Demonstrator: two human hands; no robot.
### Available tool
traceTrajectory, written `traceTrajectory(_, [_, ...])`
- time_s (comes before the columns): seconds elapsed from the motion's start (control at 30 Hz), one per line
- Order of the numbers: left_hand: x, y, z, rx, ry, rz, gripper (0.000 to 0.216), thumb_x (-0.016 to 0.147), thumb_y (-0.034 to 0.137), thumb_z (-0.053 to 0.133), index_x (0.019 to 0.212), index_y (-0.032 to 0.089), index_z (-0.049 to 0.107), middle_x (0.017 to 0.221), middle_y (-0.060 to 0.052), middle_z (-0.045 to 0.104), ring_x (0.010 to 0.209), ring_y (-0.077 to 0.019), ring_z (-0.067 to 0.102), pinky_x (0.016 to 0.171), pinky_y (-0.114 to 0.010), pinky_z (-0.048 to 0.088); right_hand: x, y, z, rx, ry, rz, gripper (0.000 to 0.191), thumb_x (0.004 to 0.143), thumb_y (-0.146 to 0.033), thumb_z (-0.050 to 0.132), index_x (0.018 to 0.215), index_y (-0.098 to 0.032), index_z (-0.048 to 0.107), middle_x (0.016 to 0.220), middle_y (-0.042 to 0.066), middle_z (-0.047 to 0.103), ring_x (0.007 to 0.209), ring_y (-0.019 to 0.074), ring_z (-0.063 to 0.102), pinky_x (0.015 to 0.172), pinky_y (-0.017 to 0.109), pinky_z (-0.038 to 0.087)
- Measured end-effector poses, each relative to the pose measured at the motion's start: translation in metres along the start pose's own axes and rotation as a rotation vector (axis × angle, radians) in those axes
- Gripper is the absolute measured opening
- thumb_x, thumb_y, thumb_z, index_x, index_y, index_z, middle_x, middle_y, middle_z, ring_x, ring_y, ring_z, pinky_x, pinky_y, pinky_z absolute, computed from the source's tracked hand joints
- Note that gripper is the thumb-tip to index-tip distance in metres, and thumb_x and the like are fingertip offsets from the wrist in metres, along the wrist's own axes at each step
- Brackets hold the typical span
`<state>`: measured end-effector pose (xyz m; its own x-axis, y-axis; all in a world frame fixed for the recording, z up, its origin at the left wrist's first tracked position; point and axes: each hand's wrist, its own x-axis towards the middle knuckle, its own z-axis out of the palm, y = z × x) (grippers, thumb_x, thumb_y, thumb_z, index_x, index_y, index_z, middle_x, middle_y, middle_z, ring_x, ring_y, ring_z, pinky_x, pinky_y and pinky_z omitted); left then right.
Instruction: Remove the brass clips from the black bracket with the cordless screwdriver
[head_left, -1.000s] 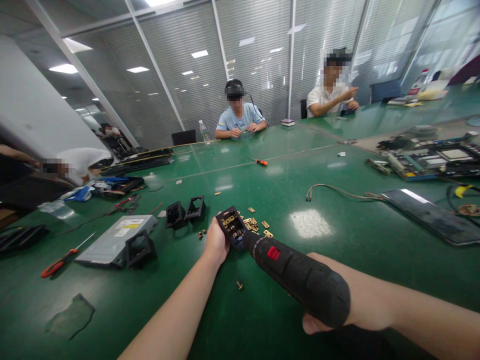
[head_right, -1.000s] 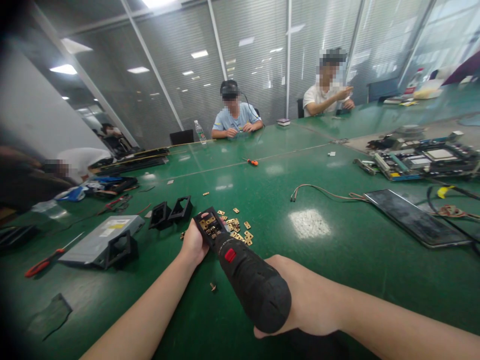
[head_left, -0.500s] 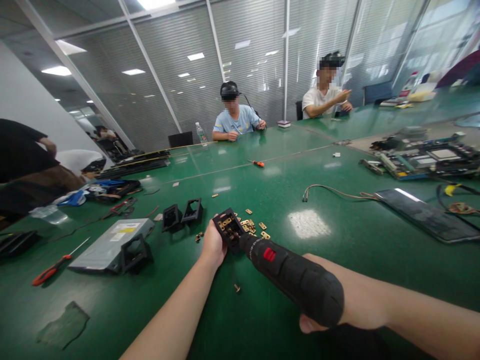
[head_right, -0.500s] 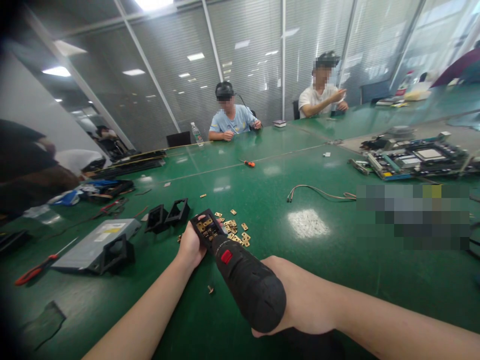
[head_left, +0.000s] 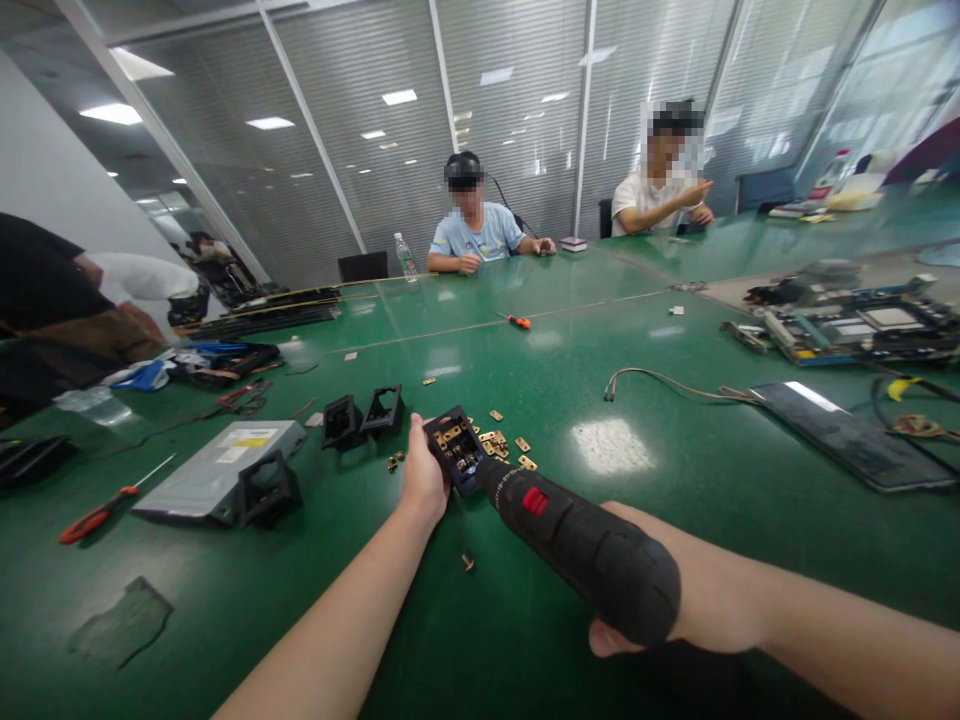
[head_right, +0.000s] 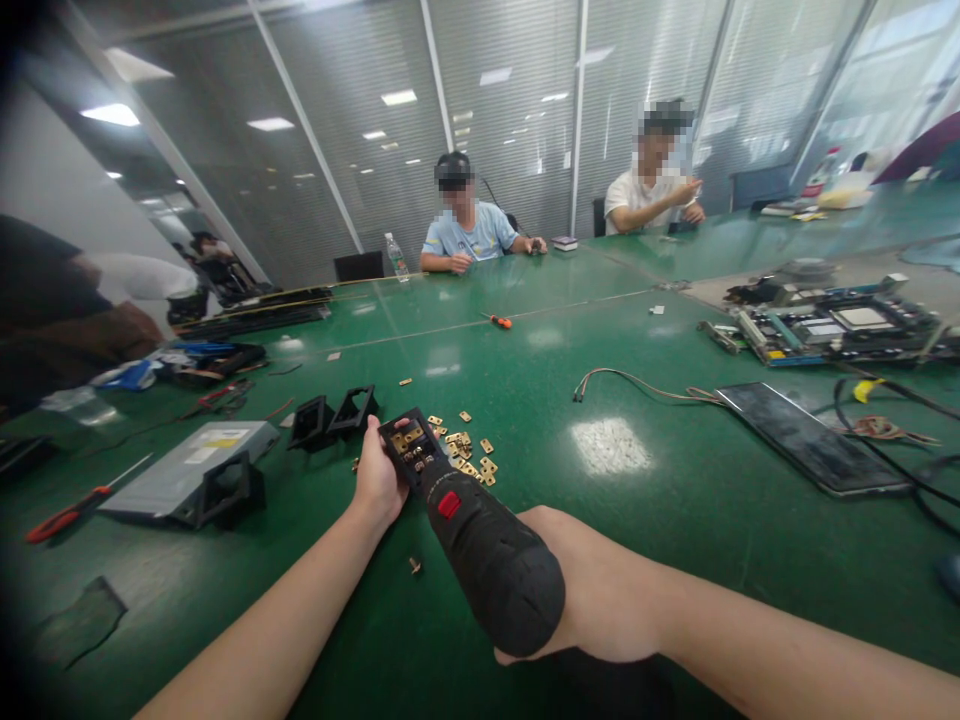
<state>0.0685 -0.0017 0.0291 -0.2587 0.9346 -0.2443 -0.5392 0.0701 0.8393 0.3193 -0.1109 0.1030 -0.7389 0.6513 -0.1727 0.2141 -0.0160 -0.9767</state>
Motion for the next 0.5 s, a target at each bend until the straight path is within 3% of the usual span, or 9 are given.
traceTrajectory(0.17, [-0.0029, 0.0018, -0.0001, -0.015, -0.083, -0.003, 0.055, 0.092, 0.072, 0.048, 0.096, 0.019, 0.063, 0.086, -0.01, 0.075, 0.085, -0.0275, 0.076, 0.08, -0.042, 0.061, -0.0004, -0.0016, 0.0008, -0.019, -0.008, -0.037, 0.028, 0.067, -0.023, 0.081, 0.081, -0.019, 0.058, 0.077, -0.001, 0.061, 0.071, 0.0165, 0.052, 0.065, 0.028, 0.046])
traceTrajectory(0.5, [-0.0045, 0.0006, 0.0006, 0.044, -0.135, 0.006, 0.057, 0.094, 0.07, 0.044, 0.102, 0.018, 0.064, 0.087, -0.012, 0.076, 0.077, -0.0279, 0.076, 0.074, -0.043, 0.061, -0.0022, -0.0004, 0.0033, 0.013, 0.022, 0.004, 0.032, 0.065, -0.031, 0.081, 0.07, -0.019, 0.052, 0.07, -0.003, 0.056, 0.065, 0.0141, 0.048, 0.06, 0.027, 0.041])
